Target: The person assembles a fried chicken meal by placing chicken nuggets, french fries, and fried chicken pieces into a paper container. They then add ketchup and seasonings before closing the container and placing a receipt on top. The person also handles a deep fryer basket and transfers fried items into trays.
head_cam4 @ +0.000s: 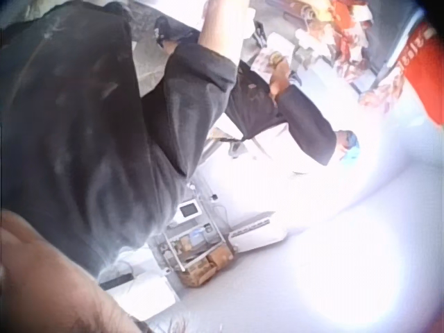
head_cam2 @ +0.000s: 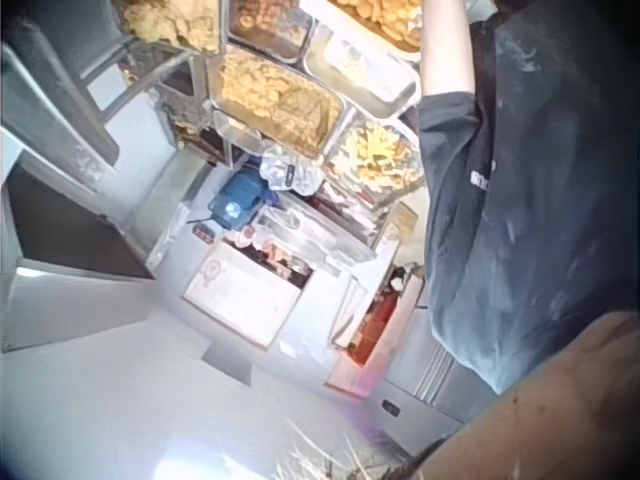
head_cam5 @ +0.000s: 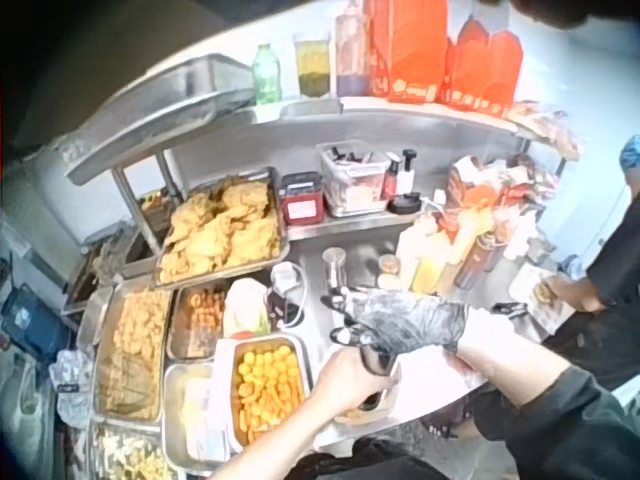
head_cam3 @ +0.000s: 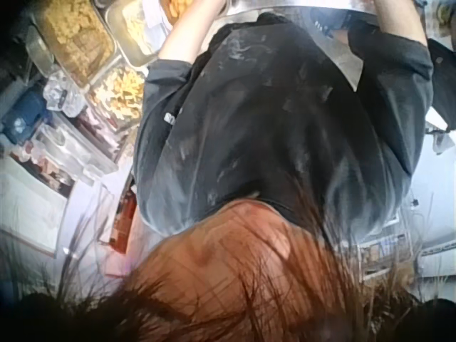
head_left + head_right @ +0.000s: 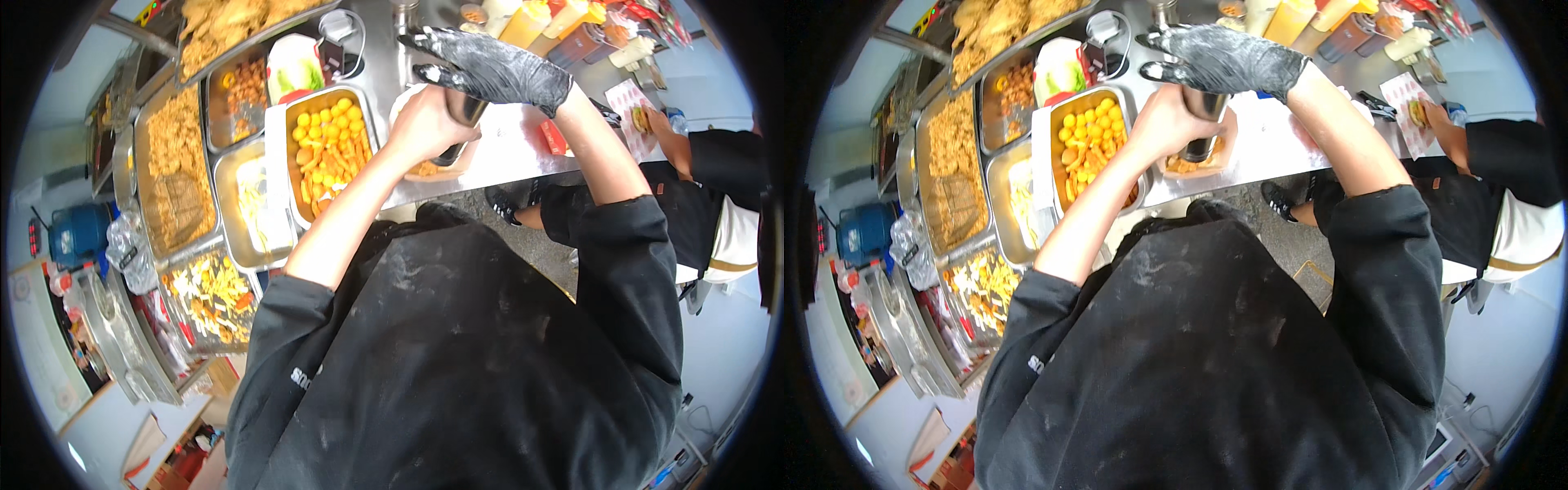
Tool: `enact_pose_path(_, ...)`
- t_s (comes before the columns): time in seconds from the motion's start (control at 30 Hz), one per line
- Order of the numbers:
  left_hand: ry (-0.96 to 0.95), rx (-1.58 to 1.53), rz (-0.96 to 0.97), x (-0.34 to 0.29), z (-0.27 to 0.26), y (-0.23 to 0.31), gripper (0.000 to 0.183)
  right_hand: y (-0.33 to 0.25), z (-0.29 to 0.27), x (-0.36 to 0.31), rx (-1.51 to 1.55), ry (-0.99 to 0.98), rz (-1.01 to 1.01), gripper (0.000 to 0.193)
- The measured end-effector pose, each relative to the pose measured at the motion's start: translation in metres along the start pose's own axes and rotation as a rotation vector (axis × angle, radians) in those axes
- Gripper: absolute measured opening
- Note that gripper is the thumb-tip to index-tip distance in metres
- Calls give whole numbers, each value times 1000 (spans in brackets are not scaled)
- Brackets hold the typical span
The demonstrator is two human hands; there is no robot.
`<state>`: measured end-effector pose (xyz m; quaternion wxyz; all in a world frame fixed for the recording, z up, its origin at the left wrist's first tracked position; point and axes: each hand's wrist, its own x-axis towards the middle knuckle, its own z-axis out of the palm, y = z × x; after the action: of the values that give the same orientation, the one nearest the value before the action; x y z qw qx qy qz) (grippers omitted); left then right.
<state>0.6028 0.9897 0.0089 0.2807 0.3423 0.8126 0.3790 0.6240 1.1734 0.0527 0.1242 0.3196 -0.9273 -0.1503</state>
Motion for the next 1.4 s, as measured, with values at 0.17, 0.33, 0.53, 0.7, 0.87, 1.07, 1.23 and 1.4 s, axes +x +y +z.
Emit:
enact_pose_path(0.17, 110, -85, 48, -2, 7, -10, 76, 2, -17, 4, 322, 66, 30, 57)
enact_pose_path(0.33, 270, -192, 163, -7, 12, -16, 75, 11, -7, 15, -33, 242, 40, 49)
enact_pose_path(0.53, 261, -89, 82, -17, -2, -20, 69, 13, -22, 31, 39, 630, -34, 36)
enact_pose_path(0.7, 169, -149, -22, -15, -15, -16, 67, -9, -17, 42, 364, 33, 47, 51)
enact_pose_path(0.87, 94, -154, -73, -10, -23, -13, 69, -14, -6, 38, 275, 206, 26, 44)
enact_pose_path(1.07, 160, -235, 42, -15, -20, -10, 70, -12, -44, 53, 552, -474, 239, 43)
enact_pose_path(1.23, 270, -282, 174, -12, -8, -18, 65, 14, -15, 30, 325, 195, 44, 33)
enact_pose_path(1.4, 195, -208, 93, -6, -14, -18, 62, 7, -53, 54, 74, -40, -107, 27)
